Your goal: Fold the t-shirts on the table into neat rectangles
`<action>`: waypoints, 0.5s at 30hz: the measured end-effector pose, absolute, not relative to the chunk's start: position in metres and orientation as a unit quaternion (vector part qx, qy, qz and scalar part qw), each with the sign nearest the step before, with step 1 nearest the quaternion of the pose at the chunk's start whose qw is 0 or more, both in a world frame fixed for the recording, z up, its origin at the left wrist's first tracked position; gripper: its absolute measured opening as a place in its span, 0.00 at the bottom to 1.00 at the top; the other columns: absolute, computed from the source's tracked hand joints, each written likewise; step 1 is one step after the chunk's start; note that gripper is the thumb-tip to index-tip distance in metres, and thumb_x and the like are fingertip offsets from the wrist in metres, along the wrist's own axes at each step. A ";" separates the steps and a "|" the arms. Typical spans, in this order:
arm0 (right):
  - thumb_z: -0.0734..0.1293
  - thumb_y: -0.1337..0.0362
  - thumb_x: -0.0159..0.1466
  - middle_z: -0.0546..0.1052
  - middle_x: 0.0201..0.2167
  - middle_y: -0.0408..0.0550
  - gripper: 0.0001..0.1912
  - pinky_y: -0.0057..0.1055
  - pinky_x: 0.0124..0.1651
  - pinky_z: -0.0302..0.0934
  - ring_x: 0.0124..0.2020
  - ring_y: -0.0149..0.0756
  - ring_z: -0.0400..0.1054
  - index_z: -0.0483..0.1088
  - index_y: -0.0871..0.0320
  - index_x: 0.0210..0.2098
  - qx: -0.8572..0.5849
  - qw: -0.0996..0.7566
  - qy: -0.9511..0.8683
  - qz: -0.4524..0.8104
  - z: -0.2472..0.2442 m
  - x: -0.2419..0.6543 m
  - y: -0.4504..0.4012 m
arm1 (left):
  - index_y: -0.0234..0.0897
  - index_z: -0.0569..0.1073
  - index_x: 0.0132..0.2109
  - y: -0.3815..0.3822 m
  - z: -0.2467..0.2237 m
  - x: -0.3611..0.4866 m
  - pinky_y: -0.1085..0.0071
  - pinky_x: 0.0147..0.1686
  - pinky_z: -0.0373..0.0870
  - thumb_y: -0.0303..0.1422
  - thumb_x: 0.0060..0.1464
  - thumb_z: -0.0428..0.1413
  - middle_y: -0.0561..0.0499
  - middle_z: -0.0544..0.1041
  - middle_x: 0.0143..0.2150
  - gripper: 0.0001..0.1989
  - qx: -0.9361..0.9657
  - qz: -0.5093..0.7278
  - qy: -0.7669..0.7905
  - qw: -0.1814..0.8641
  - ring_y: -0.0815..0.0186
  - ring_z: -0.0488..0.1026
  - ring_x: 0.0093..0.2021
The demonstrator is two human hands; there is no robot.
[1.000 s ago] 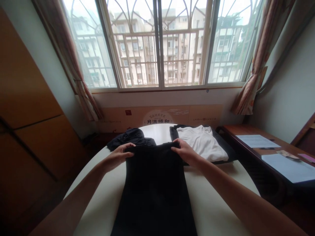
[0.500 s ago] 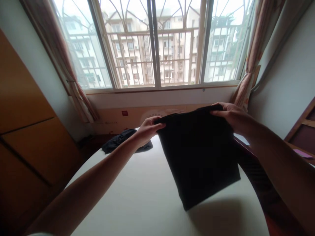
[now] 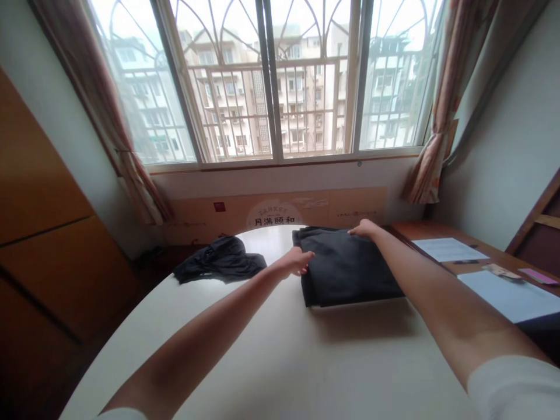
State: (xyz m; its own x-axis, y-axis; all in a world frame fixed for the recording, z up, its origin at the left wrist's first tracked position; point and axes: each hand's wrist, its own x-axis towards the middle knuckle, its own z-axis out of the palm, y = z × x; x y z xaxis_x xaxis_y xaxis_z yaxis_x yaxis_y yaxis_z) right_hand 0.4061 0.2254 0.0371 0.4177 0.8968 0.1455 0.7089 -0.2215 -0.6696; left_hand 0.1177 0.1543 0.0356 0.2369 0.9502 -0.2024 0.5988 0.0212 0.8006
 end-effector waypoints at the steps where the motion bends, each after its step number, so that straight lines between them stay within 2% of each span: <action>1: 0.82 0.66 0.51 0.79 0.30 0.56 0.16 0.38 0.40 0.69 0.37 0.49 0.76 0.77 0.65 0.34 -0.781 0.322 -0.518 0.135 0.027 0.407 0.226 | 0.32 0.74 0.41 0.146 0.025 0.118 0.69 0.27 0.73 0.37 0.60 0.60 0.46 0.76 0.32 0.10 0.670 0.183 0.584 0.421 0.60 0.76 0.30; 4: 0.80 0.67 0.53 0.79 0.33 0.58 0.13 0.37 0.42 0.70 0.41 0.51 0.77 0.78 0.64 0.37 -0.802 0.284 -0.511 0.119 0.014 0.412 0.231 | 0.34 0.72 0.34 0.132 0.009 0.122 0.74 0.24 0.71 0.32 0.58 0.60 0.50 0.73 0.28 0.07 0.670 0.179 0.567 0.445 0.65 0.73 0.27; 8: 0.74 0.67 0.59 0.81 0.40 0.59 0.13 0.37 0.49 0.69 0.48 0.52 0.76 0.79 0.62 0.43 -0.807 0.268 -0.521 0.077 0.021 0.415 0.238 | 0.34 0.70 0.31 0.130 0.015 0.128 0.76 0.26 0.73 0.25 0.56 0.58 0.54 0.69 0.24 0.07 0.616 0.276 0.525 0.517 0.69 0.72 0.26; 12: 0.70 0.65 0.62 0.78 0.53 0.64 0.24 0.40 0.55 0.68 0.55 0.53 0.74 0.73 0.62 0.58 -0.813 0.263 -0.518 0.035 0.025 0.408 0.235 | 0.34 0.73 0.38 0.133 0.014 0.132 0.70 0.28 0.78 0.26 0.55 0.58 0.53 0.71 0.26 0.03 0.595 0.332 0.476 0.555 0.65 0.74 0.28; 15: 0.70 0.63 0.62 0.72 0.59 0.76 0.34 0.50 0.59 0.66 0.60 0.63 0.70 0.65 0.71 0.65 -0.837 0.240 -0.491 0.022 0.018 0.394 0.226 | 0.33 0.72 0.41 0.133 0.002 0.124 0.64 0.28 0.80 0.29 0.58 0.56 0.48 0.74 0.28 0.05 0.589 0.273 0.491 0.581 0.59 0.77 0.29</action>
State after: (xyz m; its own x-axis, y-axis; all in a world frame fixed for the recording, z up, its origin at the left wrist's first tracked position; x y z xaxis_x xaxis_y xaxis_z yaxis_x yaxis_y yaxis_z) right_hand 0.3937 0.2257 0.0178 0.5171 0.8324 0.1993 0.8115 -0.4027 -0.4234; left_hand 0.1241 0.1328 0.0024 0.3683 0.8957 -0.2491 0.2608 0.1577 0.9524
